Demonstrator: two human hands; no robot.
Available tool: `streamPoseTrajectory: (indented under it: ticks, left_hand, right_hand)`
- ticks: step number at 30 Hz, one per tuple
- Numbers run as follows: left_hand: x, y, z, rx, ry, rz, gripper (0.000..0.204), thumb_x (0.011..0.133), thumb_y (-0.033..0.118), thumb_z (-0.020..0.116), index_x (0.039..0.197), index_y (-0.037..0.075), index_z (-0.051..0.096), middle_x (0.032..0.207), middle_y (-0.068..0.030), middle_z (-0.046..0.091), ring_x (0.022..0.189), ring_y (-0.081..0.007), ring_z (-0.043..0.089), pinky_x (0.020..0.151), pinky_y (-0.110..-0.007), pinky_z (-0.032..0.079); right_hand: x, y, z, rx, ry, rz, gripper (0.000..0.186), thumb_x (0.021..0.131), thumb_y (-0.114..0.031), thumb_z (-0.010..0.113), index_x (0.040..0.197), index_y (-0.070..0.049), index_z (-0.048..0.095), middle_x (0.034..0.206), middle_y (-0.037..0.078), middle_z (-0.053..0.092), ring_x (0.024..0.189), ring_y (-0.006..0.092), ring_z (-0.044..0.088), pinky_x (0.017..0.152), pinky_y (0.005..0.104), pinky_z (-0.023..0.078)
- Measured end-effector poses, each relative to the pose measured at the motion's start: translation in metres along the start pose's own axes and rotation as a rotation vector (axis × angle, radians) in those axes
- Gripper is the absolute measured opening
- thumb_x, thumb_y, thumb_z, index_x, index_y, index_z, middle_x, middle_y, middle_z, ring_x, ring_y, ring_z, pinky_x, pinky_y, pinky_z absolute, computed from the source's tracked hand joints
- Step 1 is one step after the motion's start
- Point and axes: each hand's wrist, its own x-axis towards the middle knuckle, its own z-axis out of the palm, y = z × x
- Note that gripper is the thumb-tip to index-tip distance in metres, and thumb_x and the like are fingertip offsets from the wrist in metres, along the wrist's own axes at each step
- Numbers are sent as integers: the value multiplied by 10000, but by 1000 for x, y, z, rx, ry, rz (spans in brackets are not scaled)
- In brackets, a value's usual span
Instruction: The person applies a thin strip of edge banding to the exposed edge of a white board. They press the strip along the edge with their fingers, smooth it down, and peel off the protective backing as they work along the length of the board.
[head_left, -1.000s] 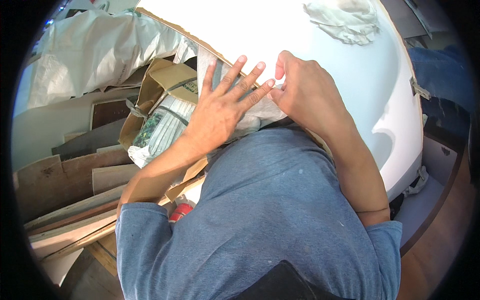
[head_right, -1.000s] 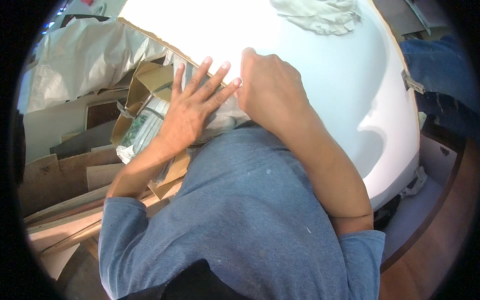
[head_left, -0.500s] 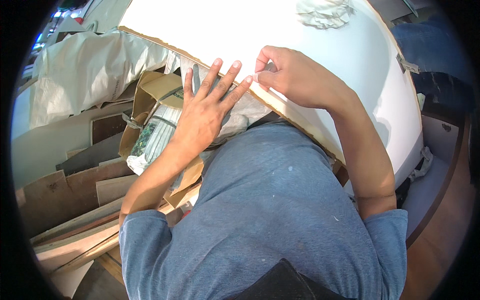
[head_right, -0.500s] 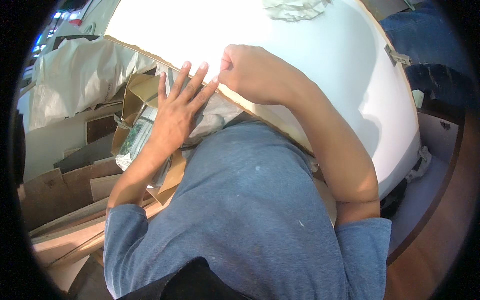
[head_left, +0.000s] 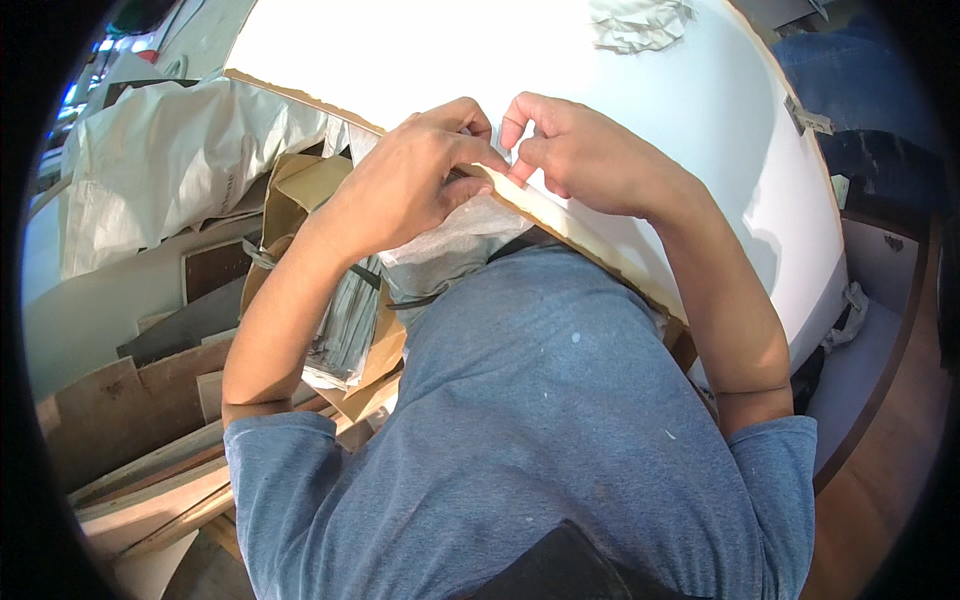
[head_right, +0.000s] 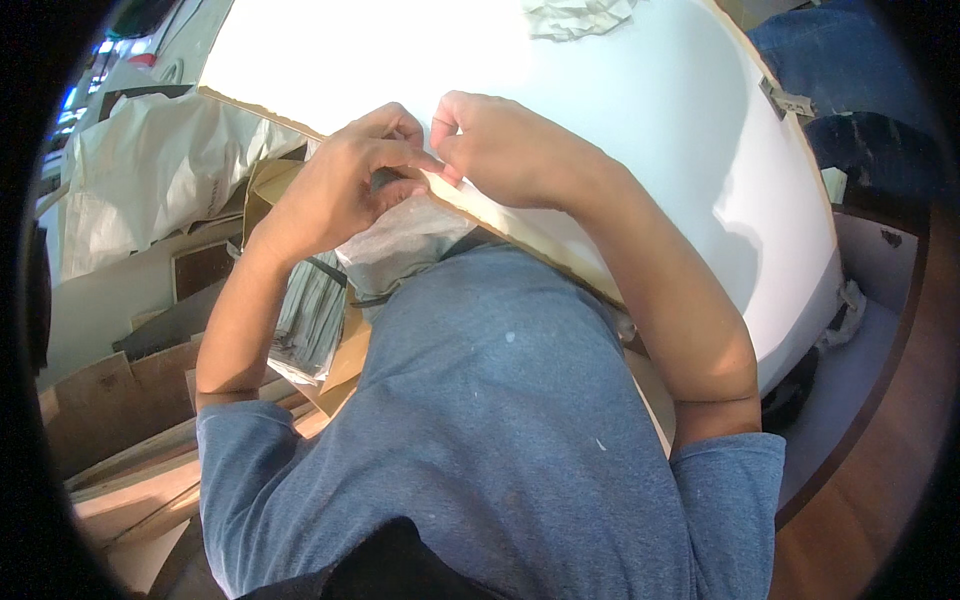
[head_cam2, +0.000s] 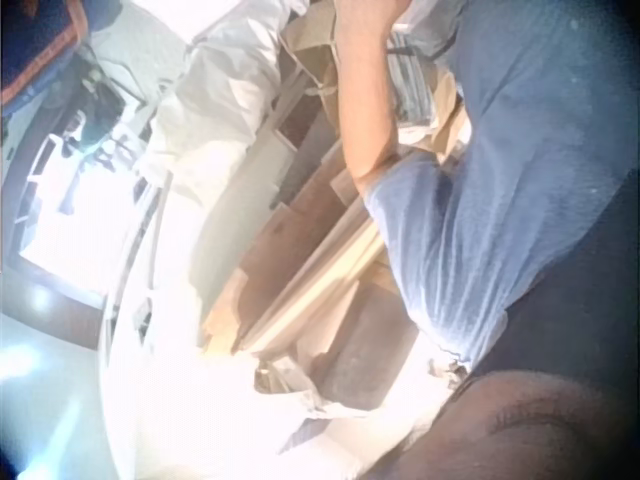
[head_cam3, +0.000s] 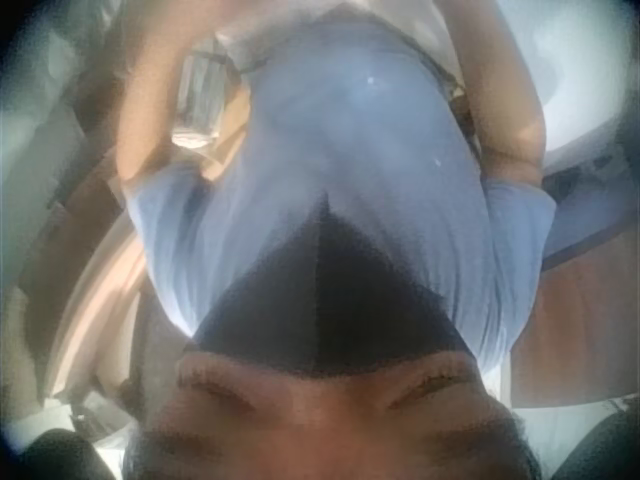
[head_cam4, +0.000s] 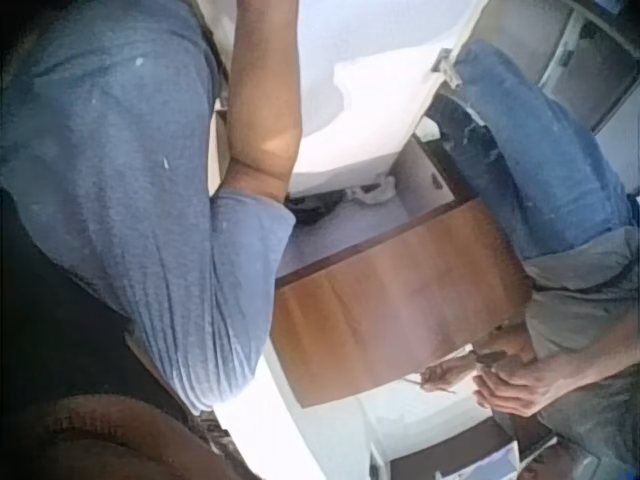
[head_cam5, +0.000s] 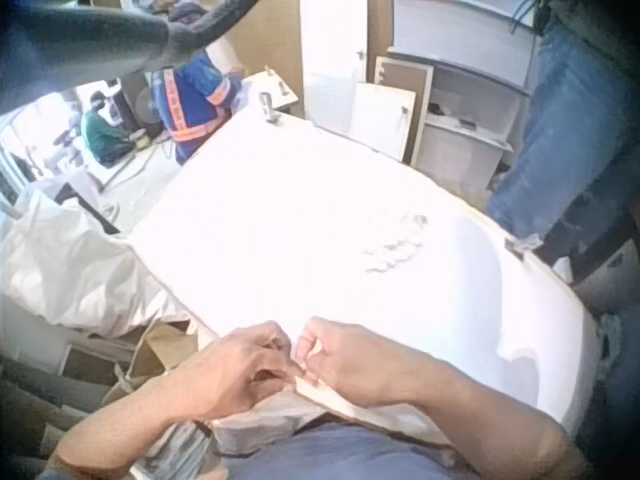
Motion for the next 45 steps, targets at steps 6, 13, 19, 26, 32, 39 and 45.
streamPoseTrajectory:
  ticks: [6,13,19,26,32,39,45]
  left_hand:
    - [11,0,-2,-77,-72,-82,103,915,50,805,1009,52,765,1041,-72,601,902,-248,636,774,-393,529]
    - [8,2,0,-167,-31,-101,63,927,46,795,972,52,750,1002,-50,580,908,-228,624,785,-394,515]
    - [11,1,1,-117,-50,-112,61,929,54,794,968,46,748,1005,-56,591,910,-232,630,788,-386,520]
    - [9,7,1,-53,-52,-134,75,933,5,760,1000,36,753,1022,-68,586,905,-239,623,794,-386,517]
    - [-8,-4,4,-81,10,-51,299,898,-37,758,1171,83,781,1069,-62,554,932,-220,596,828,-372,514]
    - [-13,-7,-2,-104,57,-69,585,899,-91,697,1438,135,666,1052,-23,519,898,-168,509,854,-326,486]
    - [-6,3,2,-102,101,-222,470,936,-63,721,1373,105,679,1009,-8,490,874,-139,498,826,-309,482]
  right_hand:
    - [-6,2,6,177,65,88,211,946,-131,597,1146,-66,616,761,34,653,623,105,545,615,269,434]
    - [-34,39,-1,444,149,89,270,934,-160,657,1160,-13,641,882,99,755,689,164,633,678,361,521]
    - [-63,13,15,87,226,106,297,855,-166,798,1069,20,712,931,184,803,779,246,732,720,379,552]
    - [-73,12,26,-9,228,118,260,886,-181,775,1044,25,763,842,157,770,772,293,735,763,408,560]
    - [-71,17,31,-67,207,111,275,949,-232,724,1000,34,769,848,147,723,771,235,652,749,381,519]
    - [-82,13,30,-105,227,53,349,981,-259,635,1061,49,780,976,241,757,930,362,738,888,441,560]
    - [-81,4,15,-68,108,149,383,1000,-276,582,1086,40,780,900,226,757,826,351,727,839,441,563]
